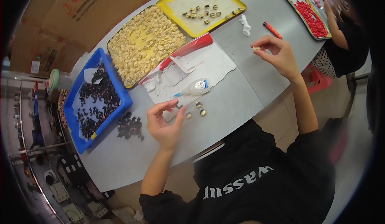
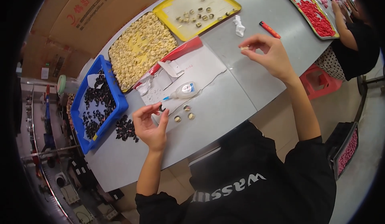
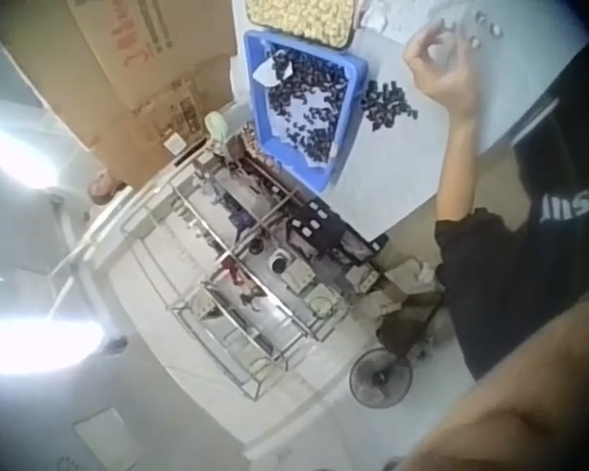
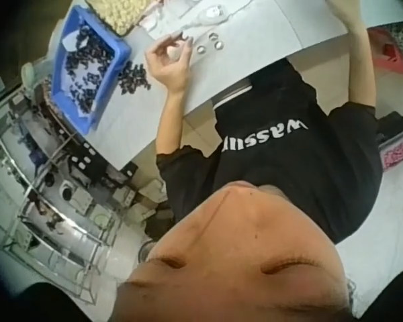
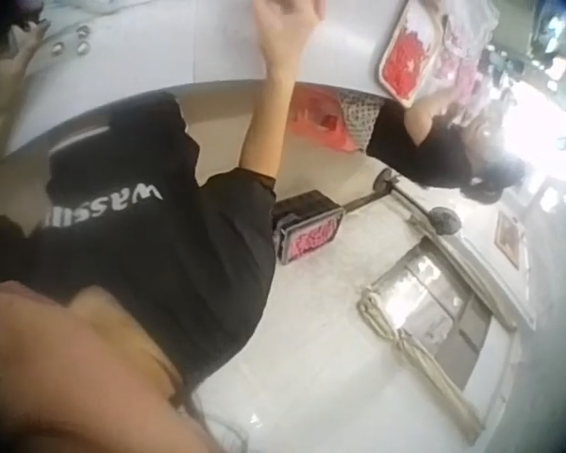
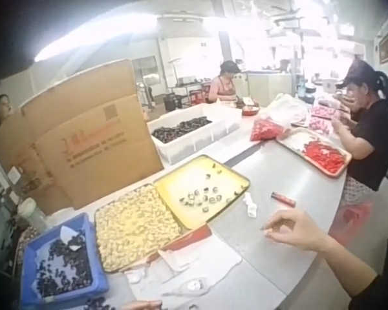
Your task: Manually assembling small toy components by applying glue and joining parts.
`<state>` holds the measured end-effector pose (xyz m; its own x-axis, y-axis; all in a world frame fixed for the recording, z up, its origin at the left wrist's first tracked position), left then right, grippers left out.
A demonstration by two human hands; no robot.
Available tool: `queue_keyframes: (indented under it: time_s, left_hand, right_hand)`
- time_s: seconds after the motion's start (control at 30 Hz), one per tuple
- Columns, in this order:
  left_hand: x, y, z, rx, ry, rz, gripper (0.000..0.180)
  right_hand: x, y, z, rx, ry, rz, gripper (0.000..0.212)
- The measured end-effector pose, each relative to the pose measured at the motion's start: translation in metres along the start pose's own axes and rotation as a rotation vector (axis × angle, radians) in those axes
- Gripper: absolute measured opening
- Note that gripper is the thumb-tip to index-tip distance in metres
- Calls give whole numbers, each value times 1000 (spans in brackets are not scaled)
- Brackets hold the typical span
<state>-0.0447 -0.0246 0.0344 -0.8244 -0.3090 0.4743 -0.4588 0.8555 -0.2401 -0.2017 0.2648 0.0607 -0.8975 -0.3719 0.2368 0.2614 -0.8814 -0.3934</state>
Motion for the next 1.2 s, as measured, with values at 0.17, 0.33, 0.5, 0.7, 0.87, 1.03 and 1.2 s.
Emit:
queue_keyframes:
  time_s: [0.17,0.33,0.5,0.7,0.87,1.03,1.2]
  left_hand:
    - [2,-6,3,-29,26,-71,41]
    - [5,-10,-1,-8,55,-100,43]
    - [8,-11,-6,16,114,-85,44]
    - [10,-10,-7,11,168,-55,46]
    - [9,-11,-8,27,186,-27,47]
    - [9,-15,-11,51,219,-26,46]
    - [8,-18,-10,55,234,-67,46]
  right_hand:
    - [26,65,47,504,-47,100,12]
    - [41,141,77,844,-55,401,18]
    - [37,175,61,937,50,468,21]
    - [28,175,58,840,185,564,20]
    - [25,180,60,705,8,585,23]
    - [18,188,58,787,272,685,22]
    - [12,198,50,879,367,712,23]
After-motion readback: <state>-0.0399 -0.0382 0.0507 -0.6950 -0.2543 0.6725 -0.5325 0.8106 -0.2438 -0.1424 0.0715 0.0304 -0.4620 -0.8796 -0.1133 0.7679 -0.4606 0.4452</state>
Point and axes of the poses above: each hand's wrist, its own x-axis towards the middle knuckle, its own y-axis out of the palm, z = x × y, the point moved 6 cm from there along x, towards the middle knuckle, and after that the axes turned 2 degrees about x, right-handed, at the moved point
